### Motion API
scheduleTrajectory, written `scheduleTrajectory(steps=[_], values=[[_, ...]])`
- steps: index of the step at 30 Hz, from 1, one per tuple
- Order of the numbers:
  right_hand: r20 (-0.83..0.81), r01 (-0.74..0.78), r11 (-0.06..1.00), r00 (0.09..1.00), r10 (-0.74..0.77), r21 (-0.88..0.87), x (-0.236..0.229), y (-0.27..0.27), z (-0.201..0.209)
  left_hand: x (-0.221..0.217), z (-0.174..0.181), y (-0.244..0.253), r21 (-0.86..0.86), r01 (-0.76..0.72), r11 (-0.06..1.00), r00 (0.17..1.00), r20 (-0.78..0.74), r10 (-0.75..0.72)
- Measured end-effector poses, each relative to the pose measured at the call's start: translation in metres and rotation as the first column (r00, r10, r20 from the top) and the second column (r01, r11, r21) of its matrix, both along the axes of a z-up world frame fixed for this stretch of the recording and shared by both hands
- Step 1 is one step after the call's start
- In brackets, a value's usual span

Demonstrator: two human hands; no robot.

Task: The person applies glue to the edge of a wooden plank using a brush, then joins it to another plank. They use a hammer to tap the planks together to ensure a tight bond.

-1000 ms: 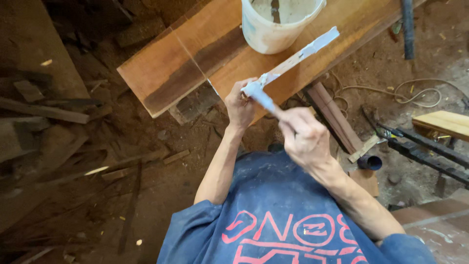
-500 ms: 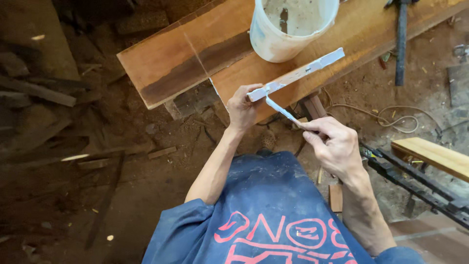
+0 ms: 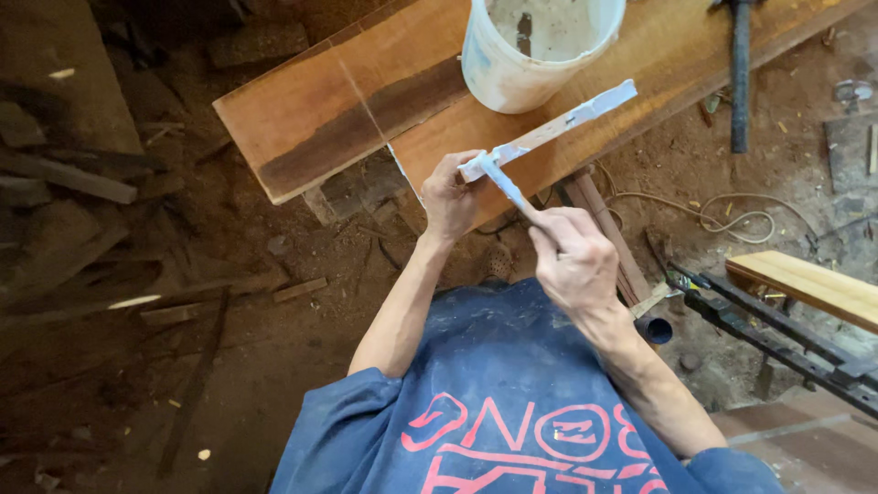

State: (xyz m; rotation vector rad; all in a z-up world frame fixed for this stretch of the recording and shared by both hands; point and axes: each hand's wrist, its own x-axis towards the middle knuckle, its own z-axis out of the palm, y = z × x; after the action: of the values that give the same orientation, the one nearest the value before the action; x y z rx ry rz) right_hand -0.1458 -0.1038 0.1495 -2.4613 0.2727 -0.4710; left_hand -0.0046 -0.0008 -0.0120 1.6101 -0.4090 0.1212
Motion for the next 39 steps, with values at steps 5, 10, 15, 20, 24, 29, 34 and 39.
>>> scheduleTrajectory(steps=[5, 10, 15, 20, 24, 29, 34, 39], values=[[-0.001, -0.023, 0.997, 1.000, 0.023, -0.069, 0.005, 0.002, 0.002, 0.004, -0.003, 0.000, -0.059, 0.035, 0.998, 0.999, 0.019, -0.034], [-0.057, -0.066, 0.998, 0.996, 0.066, 0.004, -0.001, 0.004, 0.000, 0.005, -0.009, -0.002, -0.158, 0.107, 0.982, 0.994, -0.016, -0.110], [0.042, -0.028, 1.000, 0.999, 0.027, 0.008, 0.005, 0.001, 0.001, 0.007, -0.007, -0.001, -0.116, 0.065, 0.991, 0.996, -0.057, -0.072], [-0.052, -0.086, 0.974, 0.994, 0.099, 0.212, 0.009, -0.012, 0.007, 0.008, 0.002, 0.001, -0.008, 0.039, 0.999, 0.999, -0.001, -0.039], [0.070, -0.013, 1.000, 0.997, 0.014, -0.015, 0.012, -0.019, 0.010, 0.006, 0.005, 0.002, -0.041, 0.035, 0.999, 0.998, -0.053, -0.037], [-0.076, 0.013, 0.985, 0.997, -0.026, -0.170, 0.009, -0.023, 0.018, 0.006, 0.006, 0.000, -0.055, 0.058, 0.997, 0.998, -0.032, -0.060], [0.011, 0.116, 0.971, 0.993, -0.116, -0.211, 0.003, -0.023, 0.015, 0.004, 0.004, 0.000, -0.062, 0.026, 0.998, 0.999, -0.043, -0.029], [-0.013, 0.124, 0.967, 0.991, -0.130, -0.223, 0.009, -0.024, 0.000, 0.007, 0.000, -0.002, -0.090, 0.065, 0.994, 0.997, -0.038, -0.069]])
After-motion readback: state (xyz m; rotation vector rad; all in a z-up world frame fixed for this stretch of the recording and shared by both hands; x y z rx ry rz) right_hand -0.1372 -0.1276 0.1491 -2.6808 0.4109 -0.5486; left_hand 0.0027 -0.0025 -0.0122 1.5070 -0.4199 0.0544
